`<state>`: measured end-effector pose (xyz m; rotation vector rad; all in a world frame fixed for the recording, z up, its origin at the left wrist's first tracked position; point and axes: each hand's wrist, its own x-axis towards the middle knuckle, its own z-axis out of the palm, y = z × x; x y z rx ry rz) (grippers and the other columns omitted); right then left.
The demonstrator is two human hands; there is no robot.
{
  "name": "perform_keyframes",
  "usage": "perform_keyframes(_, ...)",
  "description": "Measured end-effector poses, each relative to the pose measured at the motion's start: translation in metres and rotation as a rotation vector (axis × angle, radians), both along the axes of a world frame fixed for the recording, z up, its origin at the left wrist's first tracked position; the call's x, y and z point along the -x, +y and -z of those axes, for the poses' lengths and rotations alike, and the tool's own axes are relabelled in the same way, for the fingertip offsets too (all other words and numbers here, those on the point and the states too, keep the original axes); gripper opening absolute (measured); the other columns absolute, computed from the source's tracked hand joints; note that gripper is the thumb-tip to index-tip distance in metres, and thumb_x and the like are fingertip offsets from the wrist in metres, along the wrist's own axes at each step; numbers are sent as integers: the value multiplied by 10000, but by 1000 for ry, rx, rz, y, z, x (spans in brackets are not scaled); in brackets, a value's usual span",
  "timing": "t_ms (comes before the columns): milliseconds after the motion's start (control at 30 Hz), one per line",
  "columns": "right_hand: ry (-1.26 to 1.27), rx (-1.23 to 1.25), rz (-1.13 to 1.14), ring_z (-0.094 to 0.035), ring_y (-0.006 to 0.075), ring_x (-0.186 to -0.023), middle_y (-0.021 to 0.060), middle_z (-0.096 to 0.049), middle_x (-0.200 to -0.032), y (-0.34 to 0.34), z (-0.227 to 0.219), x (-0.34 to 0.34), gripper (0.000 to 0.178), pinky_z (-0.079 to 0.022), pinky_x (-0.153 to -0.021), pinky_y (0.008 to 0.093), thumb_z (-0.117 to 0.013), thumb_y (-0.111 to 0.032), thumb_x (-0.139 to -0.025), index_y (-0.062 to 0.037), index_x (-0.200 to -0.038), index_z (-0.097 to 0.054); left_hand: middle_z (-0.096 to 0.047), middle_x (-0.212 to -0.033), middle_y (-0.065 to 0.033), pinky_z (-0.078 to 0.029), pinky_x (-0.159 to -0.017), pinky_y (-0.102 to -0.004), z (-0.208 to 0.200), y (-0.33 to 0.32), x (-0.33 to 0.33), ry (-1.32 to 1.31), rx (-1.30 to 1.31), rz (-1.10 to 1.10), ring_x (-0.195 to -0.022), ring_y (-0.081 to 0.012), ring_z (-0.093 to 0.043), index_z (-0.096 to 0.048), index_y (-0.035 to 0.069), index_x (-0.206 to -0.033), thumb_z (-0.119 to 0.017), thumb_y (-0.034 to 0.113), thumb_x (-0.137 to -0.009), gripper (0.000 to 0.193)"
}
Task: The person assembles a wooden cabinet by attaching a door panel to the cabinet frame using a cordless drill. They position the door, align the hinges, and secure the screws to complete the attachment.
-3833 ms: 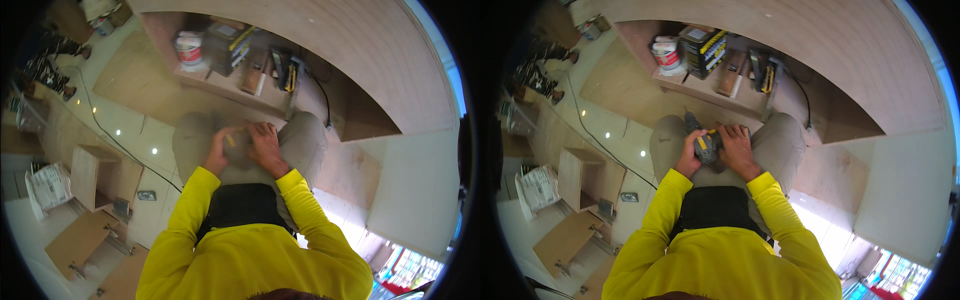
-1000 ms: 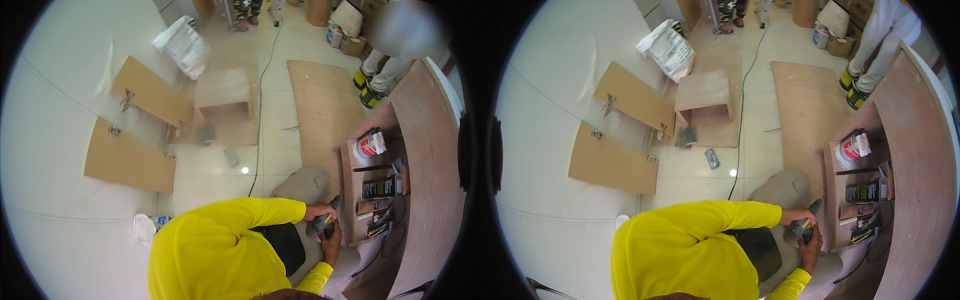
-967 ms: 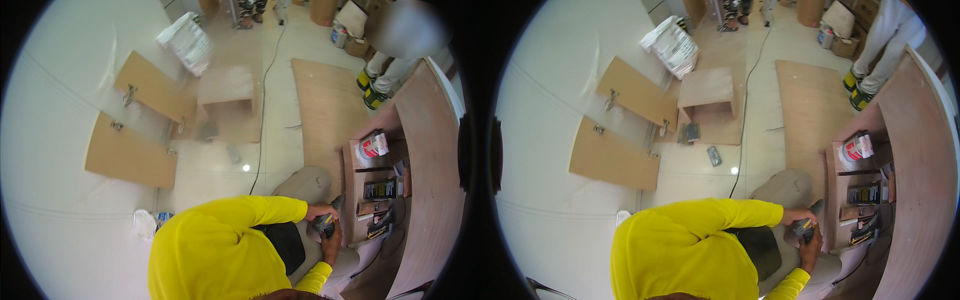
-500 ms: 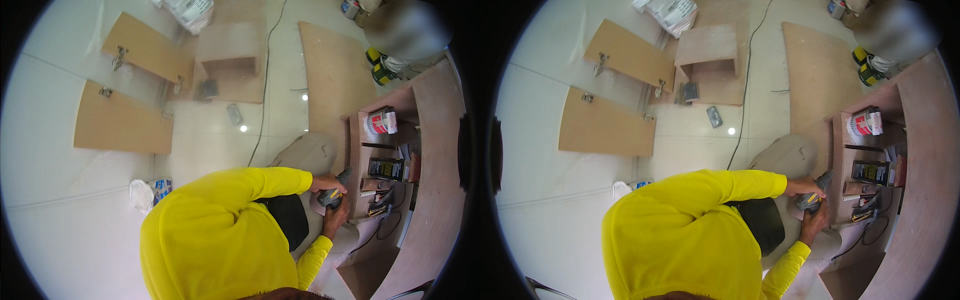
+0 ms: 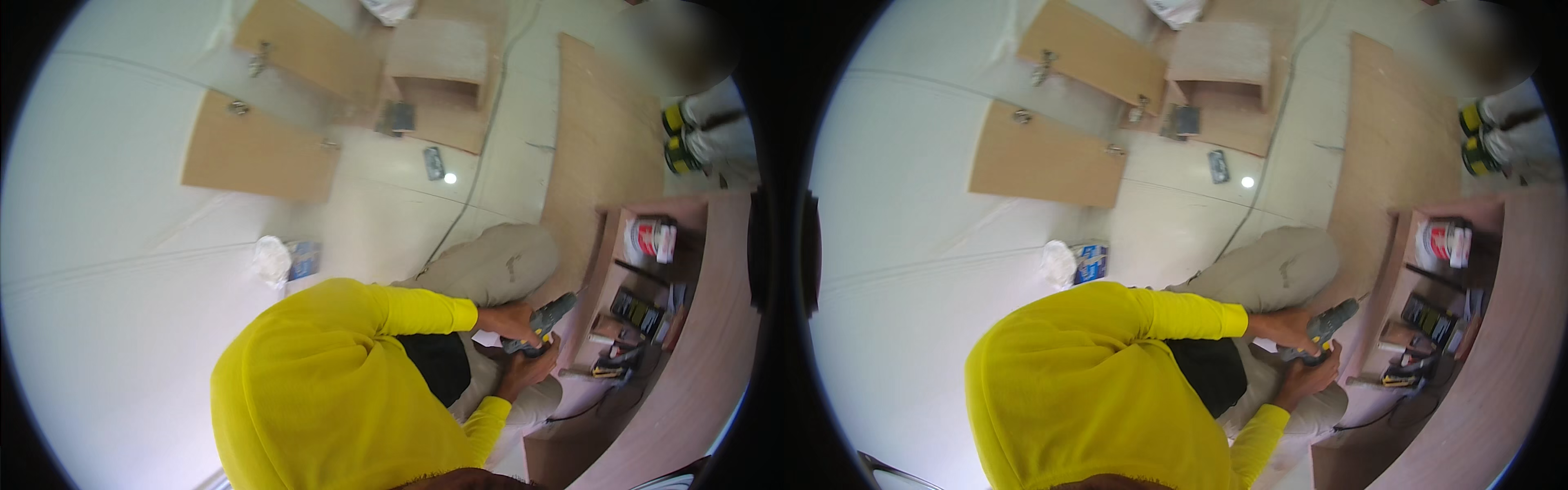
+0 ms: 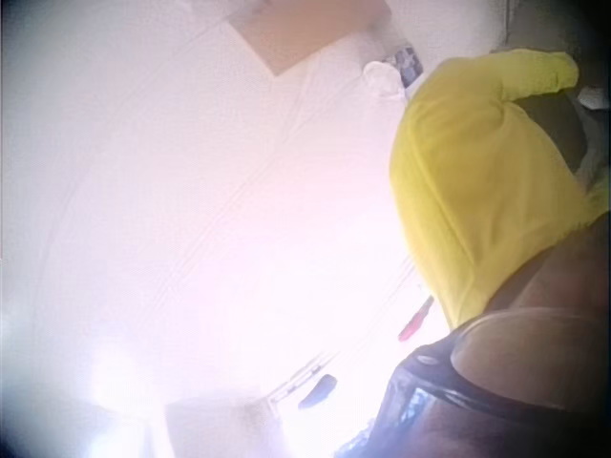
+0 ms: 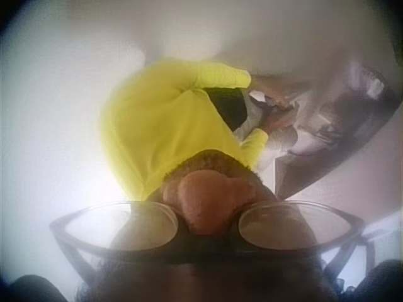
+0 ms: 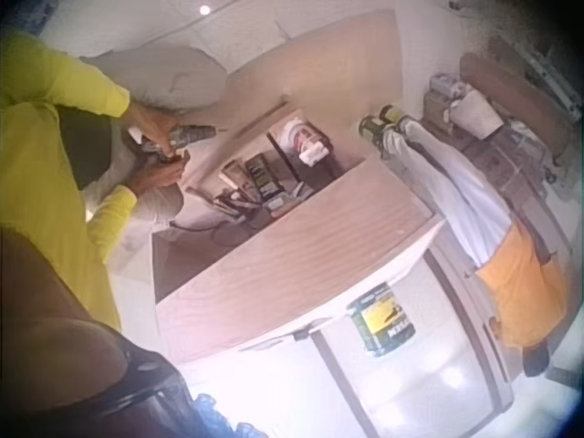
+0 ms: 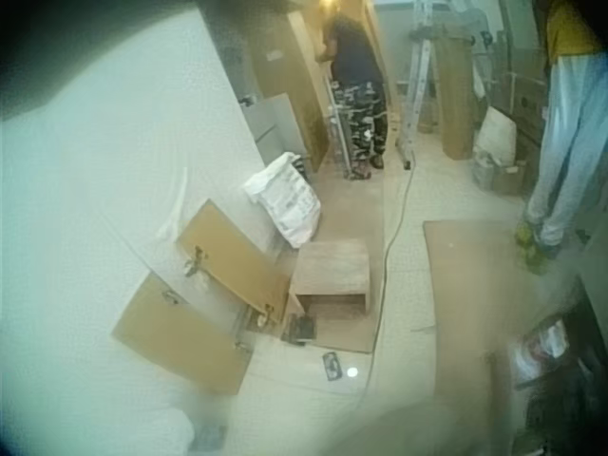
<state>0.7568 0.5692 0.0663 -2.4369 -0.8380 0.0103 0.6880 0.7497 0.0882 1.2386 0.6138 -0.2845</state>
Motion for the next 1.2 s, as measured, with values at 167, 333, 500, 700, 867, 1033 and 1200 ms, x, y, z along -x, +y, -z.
perform_keyframes(167,170,28,-109,-644,457,-1162,177,-723,-1228,7,-58,34,674,-480,-1029,539,-699,-9,-738,-91,-1405,-659,-800,-896,-156,-602,-730,-405,-66,-6,56,107,-20,-142,-777,-248,-764,-804,-51,-981,-881,398,-765,504)
perform_keyframes(333,203,118,-348,-642,429,-1162,163,-723,-1208,18,-158,34,628,-479,-1027,537,-747,8,-741,-98,-1355,-670,-793,-936,-142,-583,-706,-389,-154,-7,88,244,59,-222,-816,-245,-758,-795,-21,-1028,-863,480,-781,562)
perform_keyframes(500,202,302,-541,-659,426,-1110,154,-730,-1144,26,-265,48,687,-495,-1016,530,-817,-16,-719,-110,-1377,-643,-752,-888,-137,-513,-581,-383,-230,-25,132,281,173,-333,-697,-243,-690,-783,-19,-1043,-847,637,-795,704)
perform_keyframes(700,187,329,-688,-678,402,-1076,164,-737,-1095,39,-379,82,687,-505,-1006,524,-858,-51,-741,-127,-1382,-626,-751,-930,-108,-523,-605,-380,-353,-27,187,241,295,-496,-726,-212,-684,-789,-5,-1121,-864,539,-851,612)
perform_keyframes(867,241,298,-899,-685,385,-1114,154,-744,-1165,55,-448,114,783,-468,-1072,510,-870,-47,-758,-140,-1478,-578,-760,-1034,-86,-557,-733,-355,-453,-30,229,231,313,-750,-877,-200,-710,-782,0,-1188,-874,489,-865,592)
perform_keyframes(1033,377,316,-1149,-669,370,-1247,147,-726,-1331,88,-493,141,916,-442,-1112,512,-937,-126,-786,-154,-1591,-500,-768,-1092,-93,-582,-814,-366,-486,-30,293,192,225,-969,-959,-215,-728,-769,-23,-1240,-902,445,-833,635)
perform_keyframes(1200,365,336,-1219,-643,374,-1303,150,-713,-1412,113,-487,134,891,-458,-1093,522,-931,-159,-836,-148,-1611,-492,-784,-1014,-96,-596,-758,-375,-442,-13,382,358,-59,-1011,-866,-224,-750,-780,-37,-1210,-926,377,-802,599)
